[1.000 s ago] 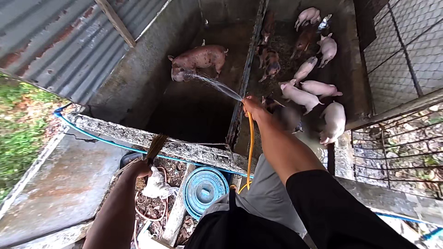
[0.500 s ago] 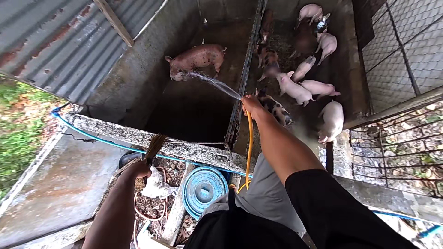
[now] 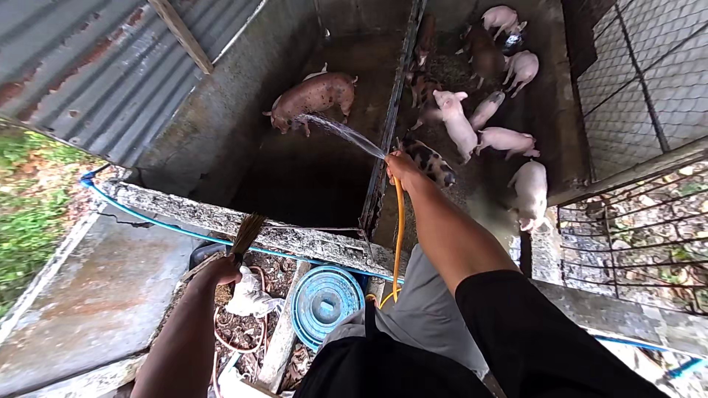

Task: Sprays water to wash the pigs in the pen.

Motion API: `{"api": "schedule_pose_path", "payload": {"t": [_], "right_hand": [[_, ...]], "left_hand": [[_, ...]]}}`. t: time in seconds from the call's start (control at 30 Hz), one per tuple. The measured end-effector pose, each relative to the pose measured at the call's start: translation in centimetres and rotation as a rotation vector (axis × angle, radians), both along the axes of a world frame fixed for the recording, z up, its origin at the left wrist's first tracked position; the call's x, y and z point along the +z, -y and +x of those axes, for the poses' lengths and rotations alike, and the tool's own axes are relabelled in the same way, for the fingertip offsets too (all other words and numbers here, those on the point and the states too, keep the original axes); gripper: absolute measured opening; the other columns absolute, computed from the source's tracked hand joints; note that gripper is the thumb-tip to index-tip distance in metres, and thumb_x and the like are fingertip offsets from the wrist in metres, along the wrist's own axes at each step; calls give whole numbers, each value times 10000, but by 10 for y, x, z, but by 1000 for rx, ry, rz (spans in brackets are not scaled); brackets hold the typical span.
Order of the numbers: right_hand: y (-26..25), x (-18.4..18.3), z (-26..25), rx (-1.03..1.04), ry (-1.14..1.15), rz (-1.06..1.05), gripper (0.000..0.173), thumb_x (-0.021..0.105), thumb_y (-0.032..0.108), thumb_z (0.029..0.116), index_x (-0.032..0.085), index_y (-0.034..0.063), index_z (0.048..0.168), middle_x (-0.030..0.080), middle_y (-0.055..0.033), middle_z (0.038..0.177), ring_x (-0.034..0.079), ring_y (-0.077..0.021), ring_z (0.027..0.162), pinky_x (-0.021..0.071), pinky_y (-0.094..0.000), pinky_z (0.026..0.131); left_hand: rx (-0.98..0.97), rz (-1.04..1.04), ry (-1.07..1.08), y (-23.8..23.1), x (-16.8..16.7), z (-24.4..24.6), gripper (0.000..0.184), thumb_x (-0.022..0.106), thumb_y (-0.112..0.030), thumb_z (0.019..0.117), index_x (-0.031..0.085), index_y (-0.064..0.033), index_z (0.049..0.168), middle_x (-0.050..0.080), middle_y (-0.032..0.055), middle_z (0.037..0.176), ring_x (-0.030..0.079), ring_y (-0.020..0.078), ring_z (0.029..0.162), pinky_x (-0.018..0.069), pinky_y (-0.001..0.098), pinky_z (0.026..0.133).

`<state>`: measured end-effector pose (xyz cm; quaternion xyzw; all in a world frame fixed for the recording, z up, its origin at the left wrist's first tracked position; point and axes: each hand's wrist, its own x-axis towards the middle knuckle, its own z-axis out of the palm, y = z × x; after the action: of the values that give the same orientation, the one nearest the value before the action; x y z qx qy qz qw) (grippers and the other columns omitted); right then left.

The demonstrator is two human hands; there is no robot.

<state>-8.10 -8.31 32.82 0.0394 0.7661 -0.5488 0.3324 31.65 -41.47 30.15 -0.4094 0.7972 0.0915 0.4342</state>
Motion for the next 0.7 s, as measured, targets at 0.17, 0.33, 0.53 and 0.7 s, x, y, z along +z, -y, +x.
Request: {"api": "schedule_pose_path", "payload": {"t": [0.17,0.33,0.53,0.7], "right_hand": [[-1,-2,1,-15,7,35,278,473,263,1080,516,103,1303,452,-14,726,440,-113,531,400,-273,484],[-6,-8,-1,-32,21,71,255,473,267,1077,543,90,1247,445,-13,704,441,-113,514,412,-273,479],[-9,-9,-3,-24,26,70,296,466,286,1085,527,95,1302,464,-25,756,460,-130,569,425,-297,523],[-6,-1,-1,-20,12,36,274,470,262,1077,524,105,1294,462,-16,729,452,-116,539,410,-277,494]], "left_hand": [[6,-1,6,-2,1,0,827,767,-324,893,378,-34,1563,551,300,1428,523,461,1350,416,682,1073],[6,-3,8,-3,3,0,845,771,-314,891,360,-29,1573,535,294,1452,510,455,1369,408,675,1088],[-14,-2,22,-4,5,-3,835,768,-320,894,368,-18,1562,544,299,1438,516,450,1364,412,668,1087],[-14,2,26,-5,7,-4,861,766,-307,895,336,-31,1588,526,292,1466,498,444,1386,399,662,1105]]}}
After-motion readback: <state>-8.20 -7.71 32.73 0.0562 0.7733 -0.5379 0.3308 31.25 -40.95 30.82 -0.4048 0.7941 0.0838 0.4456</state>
